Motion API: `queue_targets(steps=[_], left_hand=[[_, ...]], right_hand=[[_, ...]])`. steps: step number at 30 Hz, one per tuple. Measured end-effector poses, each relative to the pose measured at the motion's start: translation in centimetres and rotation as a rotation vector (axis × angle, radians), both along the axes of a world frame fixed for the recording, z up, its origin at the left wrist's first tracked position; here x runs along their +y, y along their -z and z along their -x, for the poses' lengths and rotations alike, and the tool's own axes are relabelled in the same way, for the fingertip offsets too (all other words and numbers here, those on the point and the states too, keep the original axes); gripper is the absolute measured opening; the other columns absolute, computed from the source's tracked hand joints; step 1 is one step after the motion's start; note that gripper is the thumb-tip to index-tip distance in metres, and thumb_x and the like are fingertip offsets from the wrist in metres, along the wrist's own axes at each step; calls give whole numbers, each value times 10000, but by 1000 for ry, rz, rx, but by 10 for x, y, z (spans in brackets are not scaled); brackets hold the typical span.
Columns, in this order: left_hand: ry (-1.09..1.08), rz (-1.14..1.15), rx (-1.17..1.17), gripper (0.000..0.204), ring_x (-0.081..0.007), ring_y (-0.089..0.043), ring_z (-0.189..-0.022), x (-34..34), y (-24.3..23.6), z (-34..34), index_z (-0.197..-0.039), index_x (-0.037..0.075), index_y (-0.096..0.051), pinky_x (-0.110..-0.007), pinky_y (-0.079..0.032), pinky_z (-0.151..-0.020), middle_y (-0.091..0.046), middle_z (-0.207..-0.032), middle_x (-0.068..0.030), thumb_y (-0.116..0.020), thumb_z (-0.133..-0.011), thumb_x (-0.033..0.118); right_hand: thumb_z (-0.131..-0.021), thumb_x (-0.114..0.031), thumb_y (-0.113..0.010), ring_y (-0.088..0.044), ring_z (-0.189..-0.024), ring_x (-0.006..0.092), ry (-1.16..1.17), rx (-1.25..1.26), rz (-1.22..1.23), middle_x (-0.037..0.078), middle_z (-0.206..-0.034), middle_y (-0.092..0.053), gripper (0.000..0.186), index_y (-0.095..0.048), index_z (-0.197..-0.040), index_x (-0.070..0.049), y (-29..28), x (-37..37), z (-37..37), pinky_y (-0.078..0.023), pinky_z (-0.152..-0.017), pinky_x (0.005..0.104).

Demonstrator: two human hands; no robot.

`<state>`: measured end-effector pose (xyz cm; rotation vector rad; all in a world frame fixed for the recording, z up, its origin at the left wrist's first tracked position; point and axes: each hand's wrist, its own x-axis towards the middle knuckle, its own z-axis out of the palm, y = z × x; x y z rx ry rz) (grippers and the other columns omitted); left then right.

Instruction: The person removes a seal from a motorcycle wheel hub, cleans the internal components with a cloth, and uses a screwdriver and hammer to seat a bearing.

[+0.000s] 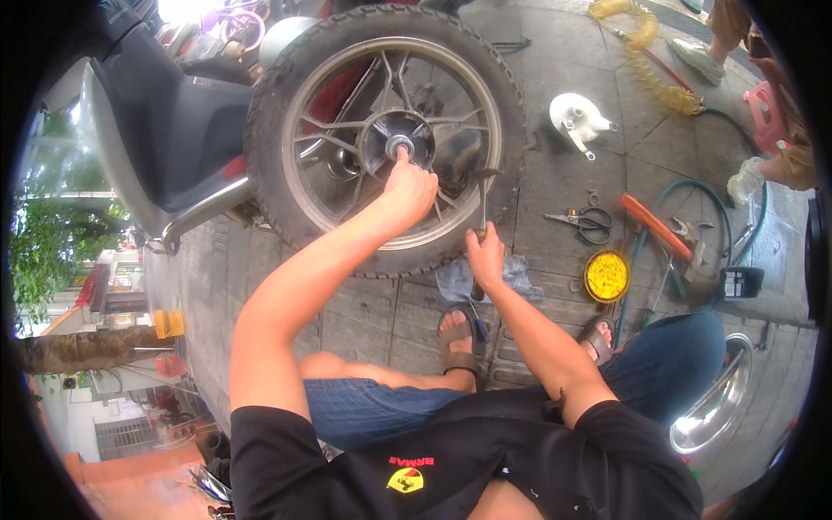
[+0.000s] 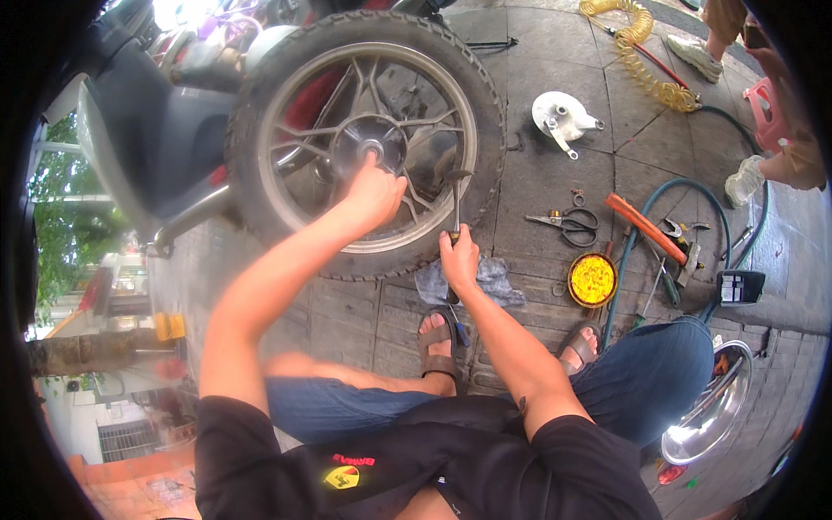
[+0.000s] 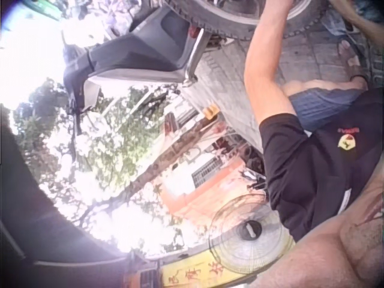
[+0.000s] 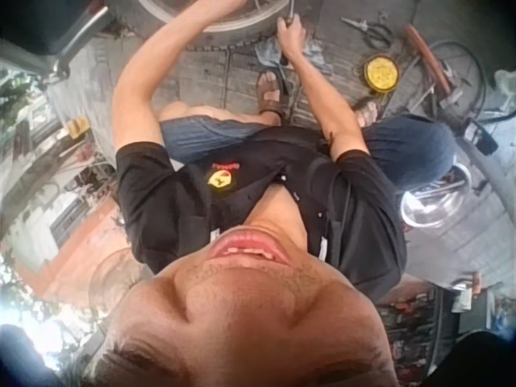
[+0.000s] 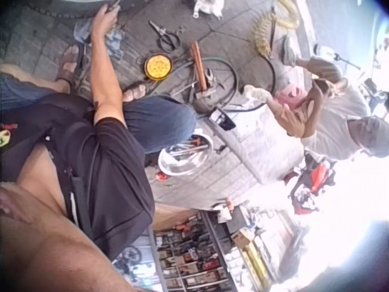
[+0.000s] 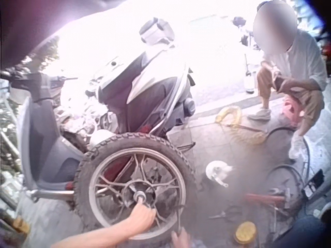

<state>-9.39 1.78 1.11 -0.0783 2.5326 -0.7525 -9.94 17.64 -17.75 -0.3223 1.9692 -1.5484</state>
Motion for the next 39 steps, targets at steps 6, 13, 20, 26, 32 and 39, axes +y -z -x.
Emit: queue_targets(steps=[6,13,20,26,32,39], left_hand=[[-280,-61,-146,267,-313,-733,-899,11,0,28,-1077,77,-698,-632,-329,-1068,-749,-952,-141,-536,-928,227],[-312,-126,34,398,-294,-726,-853,8,-3,27,-1118,87,-651,-572,-366,-994,-738,-865,-128,-668,-861,391],[-405,-118,-12,455,-303,-726,-908,25,-1,27,-1126,70,-679,-626,-274,-1109,-747,-924,-144,-693,-840,423],[-372,-94,40,439,-301,-726,-860,10,7,27,-1069,83,-684,-559,-355,-1032,-741,-863,-135,-687,-842,459],[-291,-61,145,366,-284,-715,-789,8,9,21,-985,86,-659,-468,-407,-941,-722,-788,-128,-696,-828,413],[-110,-226,163,396,-290,-667,-929,63,33,-9,-1068,93,-655,-553,-378,-976,-694,-944,-125,-723,-798,375]], right_hand=[[-911,-283,-629,-652,-912,487,-18,-59,5,311,-915,-672,443,-565,-1195,50,-5,-3,4,-499,-789,508],[-909,-283,-624,-654,-928,483,-54,-117,28,307,-926,-677,441,-572,-1186,57,0,-8,12,-503,-806,506],[-911,-265,-627,-658,-895,476,-68,-115,63,293,-894,-677,389,-576,-1140,45,-2,-2,12,-496,-777,513],[-910,-266,-630,-660,-882,474,-2,30,72,284,-888,-679,376,-580,-1114,45,-7,-2,10,-497,-771,509],[-910,-275,-633,-666,-882,467,-8,-26,88,284,-895,-682,390,-580,-1123,48,1,-4,9,-502,-777,499],[-915,-263,-639,-673,-855,452,-16,24,78,259,-877,-691,354,-580,-1106,30,-1,-2,15,-507,-758,483]])
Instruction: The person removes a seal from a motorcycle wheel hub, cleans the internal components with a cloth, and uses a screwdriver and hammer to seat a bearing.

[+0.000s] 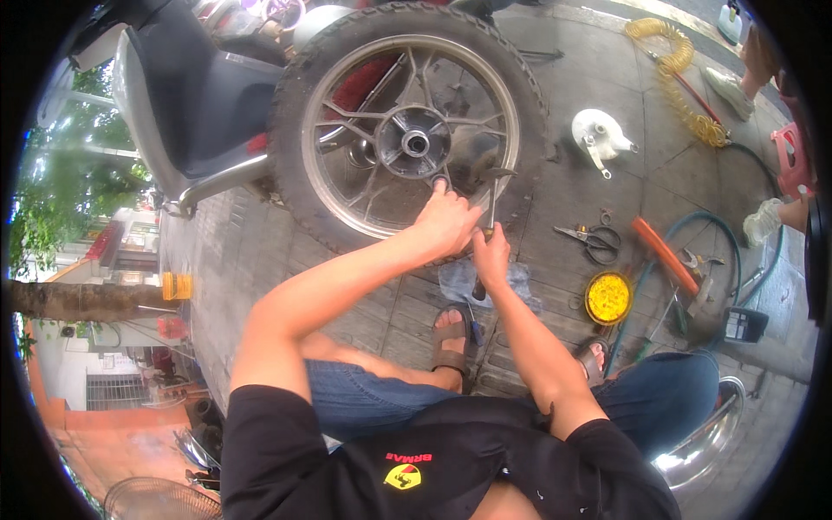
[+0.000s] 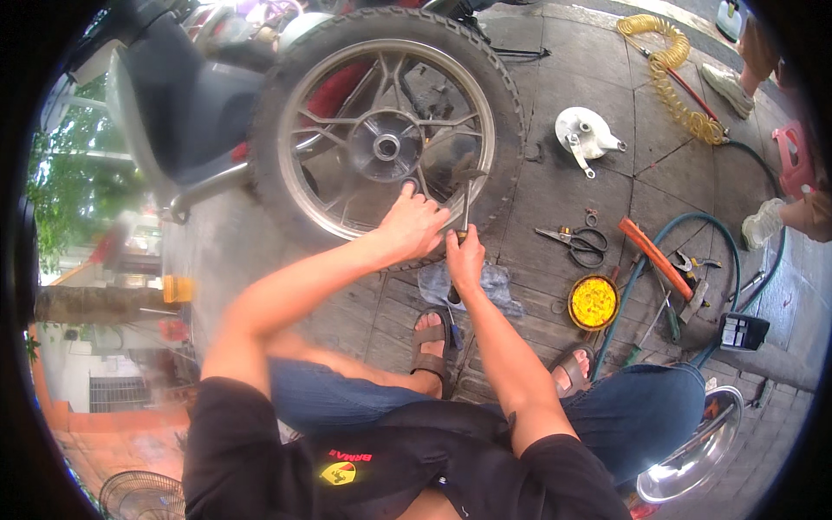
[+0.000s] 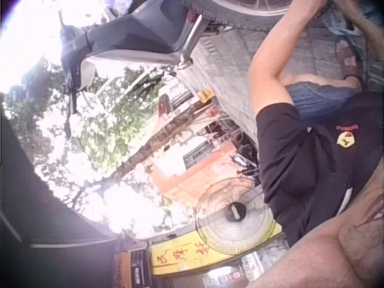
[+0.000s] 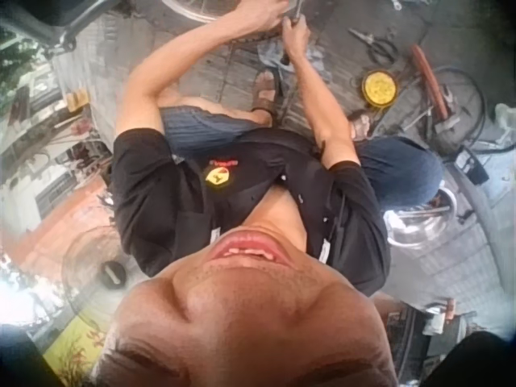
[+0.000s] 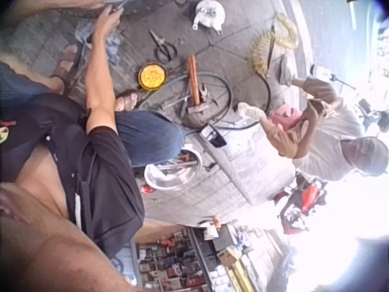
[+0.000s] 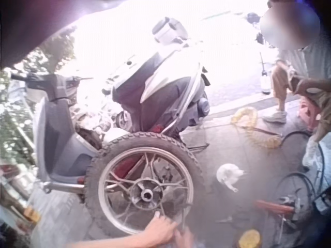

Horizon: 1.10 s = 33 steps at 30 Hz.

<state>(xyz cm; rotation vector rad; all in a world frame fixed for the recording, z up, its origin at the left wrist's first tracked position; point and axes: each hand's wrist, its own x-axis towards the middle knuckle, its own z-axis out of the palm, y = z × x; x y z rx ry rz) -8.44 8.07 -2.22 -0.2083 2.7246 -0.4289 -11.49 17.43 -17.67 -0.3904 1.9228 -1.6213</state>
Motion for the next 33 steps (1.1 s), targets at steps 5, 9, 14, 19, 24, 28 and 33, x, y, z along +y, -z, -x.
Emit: queue_targets(steps=[5,9,14,19,24,28,33], left_hand=[[-24,-127,31,373,-276,-622,-1030,-22,-49,-51,-1070,108,-655,-629,-319,-1051,-668,-962,-97,-743,-775,318],[-69,-129,183,416,-266,-583,-1046,-49,-72,-91,-1122,109,-647,-552,-348,-1003,-615,-1023,-72,-766,-757,270],[-154,-142,478,432,-279,-553,-1124,-61,-58,-92,-1157,99,-634,-503,-360,-984,-599,-1141,-96,-764,-764,223],[-192,-102,584,449,-277,-554,-1126,-69,-61,-78,-1182,99,-631,-475,-377,-981,-613,-1140,-97,-761,-772,228],[-221,-29,574,483,-264,-585,-1024,-90,-68,-77,-1234,112,-614,-424,-435,-879,-634,-1051,-84,-748,-787,233],[-196,7,468,530,-264,-592,-981,-92,-77,-56,-1268,116,-592,-413,-447,-841,-632,-1025,-81,-758,-777,229],[-157,48,365,583,-283,-588,-997,-96,-88,-43,-1306,121,-577,-422,-449,-856,-625,-1058,-94,-769,-761,200]], right_hand=[[-922,-230,-639,-678,-814,432,-19,-33,26,235,-845,-691,273,-570,-1034,9,0,-1,-6,-507,-717,473],[-924,-212,-644,-673,-708,386,-63,-12,61,212,-764,-670,235,-558,-998,-6,-5,-3,-2,-502,-656,439],[-920,-259,-656,-651,-685,418,-228,273,22,194,-687,-642,236,-552,-951,-49,-3,13,11,-485,-617,482],[-890,-336,-681,-647,-729,434,-522,485,-31,190,-733,-663,309,-547,-944,-63,5,35,12,-496,-636,514],[-838,-337,-706,-668,-744,384,-951,705,39,152,-750,-683,321,-559,-974,-86,-12,28,25,-521,-624,492],[-825,-351,-714,-681,-747,351,-1018,787,58,123,-773,-691,329,-581,-979,-93,-8,22,52,-532,-610,471],[-842,-405,-696,-668,-723,353,-935,746,169,108,-761,-670,349,-563,-911,-90,12,24,29,-529,-622,466]])
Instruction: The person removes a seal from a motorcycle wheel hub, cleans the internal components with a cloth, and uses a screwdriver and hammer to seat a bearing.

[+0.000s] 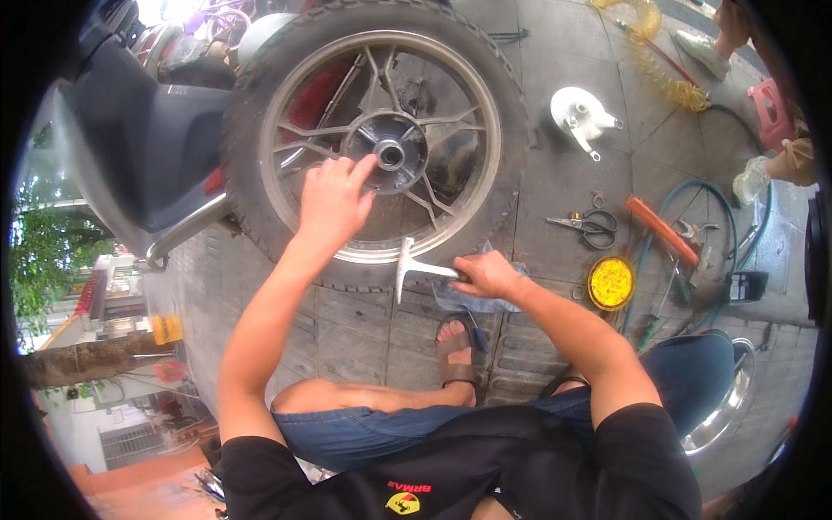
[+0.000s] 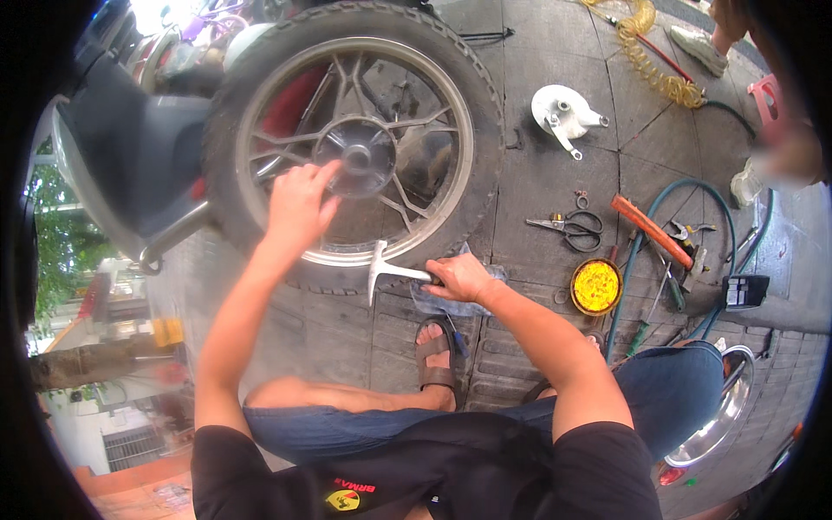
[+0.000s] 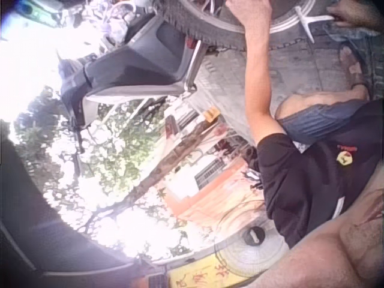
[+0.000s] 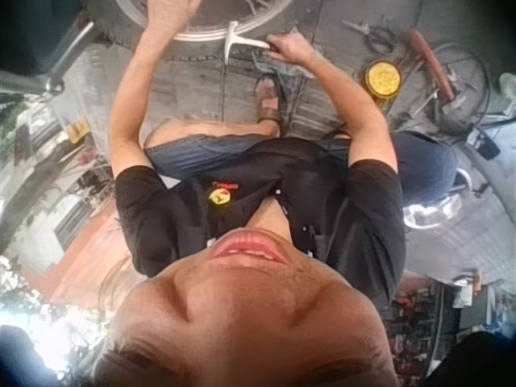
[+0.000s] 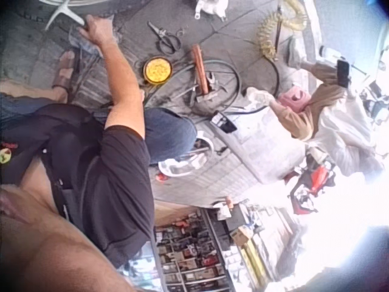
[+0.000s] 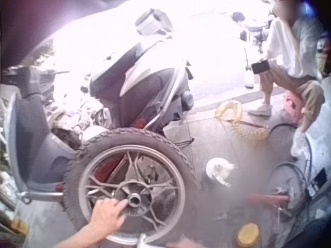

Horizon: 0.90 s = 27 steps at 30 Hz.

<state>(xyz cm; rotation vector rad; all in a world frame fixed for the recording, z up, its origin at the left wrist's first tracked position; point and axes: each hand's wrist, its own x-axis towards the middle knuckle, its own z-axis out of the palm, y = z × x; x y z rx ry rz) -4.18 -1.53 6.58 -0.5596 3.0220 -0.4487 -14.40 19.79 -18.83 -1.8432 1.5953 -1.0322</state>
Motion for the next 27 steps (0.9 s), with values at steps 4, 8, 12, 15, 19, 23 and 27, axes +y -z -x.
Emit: queue_targets(steps=[4,8,12,15,19,23,27], left_hand=[[-32,-17,8,599,-323,-573,-1070,3,-9,0,-1324,113,-577,-445,-440,-936,-612,-1147,-135,-765,-759,176],[-92,-86,-22,591,-335,-570,-1078,13,-18,-5,-1327,103,-574,-440,-445,-941,-620,-1134,-140,-750,-765,154],[-273,-246,-2,537,-332,-571,-1115,28,-36,-30,-1307,83,-585,-429,-443,-964,-629,-1174,-129,-731,-799,175],[-452,-411,93,485,-323,-602,-1120,35,-43,-48,-1282,60,-605,-407,-463,-953,-653,-1188,-134,-720,-835,211],[-588,-627,143,440,-283,-657,-1071,44,-41,-56,-1248,34,-627,-368,-504,-896,-691,-1146,-145,-705,-871,246],[-586,-807,169,440,-211,-655,-1000,40,-48,-61,-1265,41,-618,-340,-510,-863,-699,-1086,-124,-700,-885,247],[-485,-972,162,437,-171,-640,-954,34,-55,-63,-1280,51,-607,-323,-516,-851,-691,-1078,-101,-699,-890,225]], right_hand=[[-851,-396,-682,-665,-735,360,6,-125,56,106,-785,-670,339,-554,-904,-88,1,-9,-27,-523,-622,471],[-867,-412,-658,-660,-745,388,4,-243,-6,142,-773,-674,352,-559,-937,-82,0,-13,-39,-514,-650,506],[-901,-439,-636,-651,-758,427,65,-501,-137,200,-751,-665,395,-585,-958,-51,-15,-17,-42,-502,-675,523],[-932,-434,-613,-644,-729,430,134,-744,-198,224,-730,-647,412,-599,-962,-23,-45,-20,-38,-502,-683,506],[-1005,-366,-556,-574,-618,97,158,-1108,-311,33,-658,-567,359,-590,-939,-15,-68,-23,-44,-485,-516,294],[-1008,-356,-556,-498,-524,82,89,-1280,-410,-11,-667,-520,321,-575,-951,-41,-83,-27,-35,-436,-470,253],[-980,-335,-611,-499,-486,80,48,-1107,-447,-24,-636,-516,306,-601,-982,-29,-76,-22,-16,-406,-443,269]])
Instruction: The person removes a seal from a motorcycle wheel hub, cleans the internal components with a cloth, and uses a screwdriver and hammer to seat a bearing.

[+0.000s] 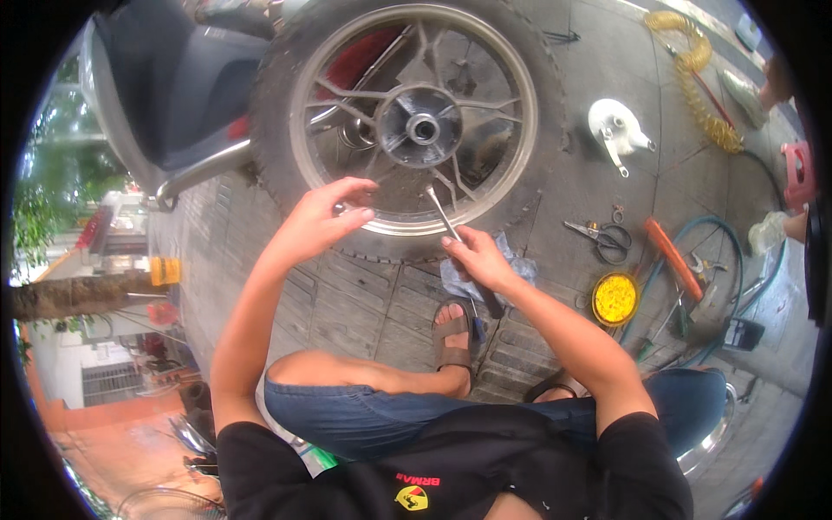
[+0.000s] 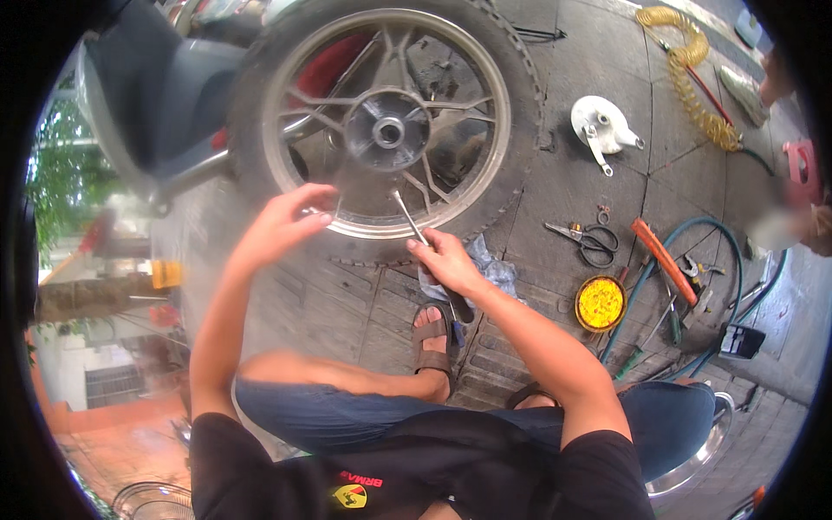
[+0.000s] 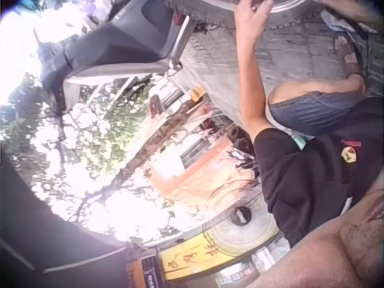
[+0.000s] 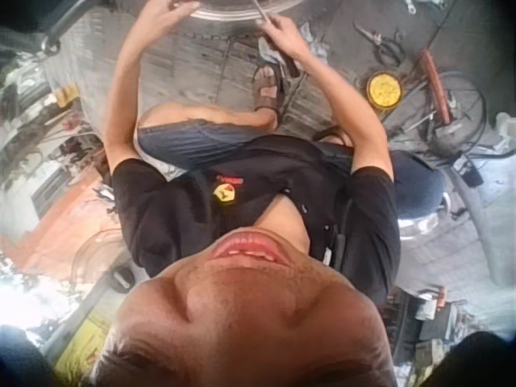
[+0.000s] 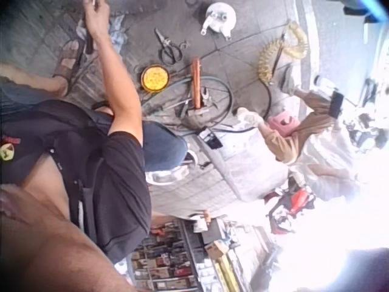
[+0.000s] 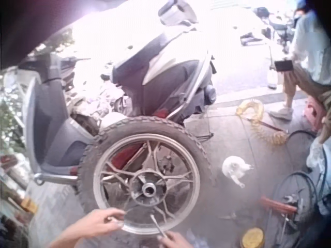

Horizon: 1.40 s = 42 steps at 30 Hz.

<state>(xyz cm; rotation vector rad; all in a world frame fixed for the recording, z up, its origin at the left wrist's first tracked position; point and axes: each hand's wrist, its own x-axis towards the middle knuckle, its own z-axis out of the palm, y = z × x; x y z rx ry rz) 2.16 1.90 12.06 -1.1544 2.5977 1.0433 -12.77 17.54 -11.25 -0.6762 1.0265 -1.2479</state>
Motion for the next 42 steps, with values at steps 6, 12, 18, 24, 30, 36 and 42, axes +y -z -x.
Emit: queue_targets(steps=[6,12,18,24,30,36,42], left_hand=[[-38,-282,238,415,-145,-640,-981,2,50,-15,-1281,55,-610,-312,-531,-853,-689,-1091,-101,-696,-907,213],[-116,-488,506,572,-154,-648,-956,3,115,-12,-1397,51,-493,-314,-523,-847,-695,-1044,-98,-712,-901,233],[126,-38,170,635,-240,-673,-944,-9,94,25,-1430,64,-451,-393,-536,-822,-668,-1155,-118,-710,-891,279],[748,849,566,699,-318,-700,-837,-75,134,44,-1441,0,-388,-426,-553,-758,-714,-971,-162,-682,-875,285],[273,599,-266,753,-424,-691,-865,-27,97,66,-1463,47,-350,-518,-552,-749,-703,-954,-252,-682,-866,364],[316,673,-290,652,-418,-691,-870,-26,107,82,-1412,75,-372,-522,-555,-737,-701,-954,-237,-666,-882,316],[387,772,-279,516,-392,-702,-791,-43,108,71,-1320,6,-439,-511,-557,-680,-706,-869,-225,-585,-866,204]], right_hand=[[-942,-331,-637,-598,-521,139,-51,726,29,58,-606,-583,318,-617,-911,-15,9,27,17,-462,-478,321],[-924,-333,-642,-642,-515,238,-56,639,-311,136,-655,-635,353,-587,-877,12,-16,62,14,-506,-505,368],[-850,-391,-676,-661,-790,446,-71,1273,-337,238,-788,-673,392,-609,-985,-30,-1,107,25,-515,-707,524],[-850,-369,-682,-670,-807,427,-24,1262,-421,216,-810,-678,370,-545,-942,-38,61,132,9,-513,-702,527],[-858,-372,-643,-684,-902,390,-278,1248,-258,205,-952,-698,362,-578,-996,-43,83,124,-18,-542,-759,516],[-853,-326,-588,-712,-906,345,-631,1480,-278,149,-965,-735,293,-728,-1026,-135,73,83,76,-578,-787,474],[-857,-294,-594,-706,-875,371,15,1485,-436,192,-928,-719,280,-667,-980,-54,81,70,140,-569,-763,500]])
